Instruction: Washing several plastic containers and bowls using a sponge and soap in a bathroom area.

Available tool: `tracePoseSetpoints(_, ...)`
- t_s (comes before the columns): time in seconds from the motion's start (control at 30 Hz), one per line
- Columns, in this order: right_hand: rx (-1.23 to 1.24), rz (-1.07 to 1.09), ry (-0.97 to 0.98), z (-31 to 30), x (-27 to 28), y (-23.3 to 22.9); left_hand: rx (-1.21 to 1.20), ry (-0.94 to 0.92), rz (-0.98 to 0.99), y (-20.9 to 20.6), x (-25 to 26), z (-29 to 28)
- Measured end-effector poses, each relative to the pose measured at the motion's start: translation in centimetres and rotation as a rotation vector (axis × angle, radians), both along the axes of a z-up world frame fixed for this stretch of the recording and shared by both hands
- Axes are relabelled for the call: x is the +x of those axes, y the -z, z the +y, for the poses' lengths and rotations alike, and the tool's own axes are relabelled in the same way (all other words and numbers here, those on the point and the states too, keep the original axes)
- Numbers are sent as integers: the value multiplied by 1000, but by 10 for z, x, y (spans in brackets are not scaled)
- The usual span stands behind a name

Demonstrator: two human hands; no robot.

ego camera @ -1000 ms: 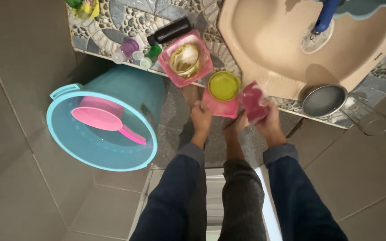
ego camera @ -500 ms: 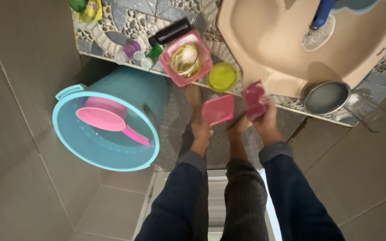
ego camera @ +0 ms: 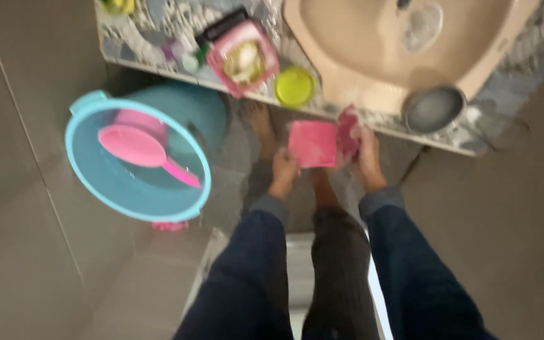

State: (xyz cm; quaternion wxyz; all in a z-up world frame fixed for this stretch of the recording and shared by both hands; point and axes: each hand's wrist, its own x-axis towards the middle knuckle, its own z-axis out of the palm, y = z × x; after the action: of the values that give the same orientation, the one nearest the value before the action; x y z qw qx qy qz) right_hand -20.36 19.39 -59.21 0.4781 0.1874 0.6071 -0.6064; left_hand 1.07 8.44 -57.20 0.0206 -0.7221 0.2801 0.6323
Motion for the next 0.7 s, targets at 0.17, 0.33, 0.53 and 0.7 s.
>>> tracePoseSetpoints(0.17, 82, 402, -447, 1, -13, -81, -179, 37, 355, -61, -13, 14)
tracePoseSetpoints(0.33, -162, 222, -303, -4, -5, -192, -721, 637, 179, -238, -57, 21)
tracePoseSetpoints(0.53, -214, -136, -144, 0, -10, -346, -1074, 933, 355, -413, -70, 28)
tracePoseSetpoints(0.7, -280, -51, -299, 0, -31, -473, -1281, 671, 159, -497, -59, -13)
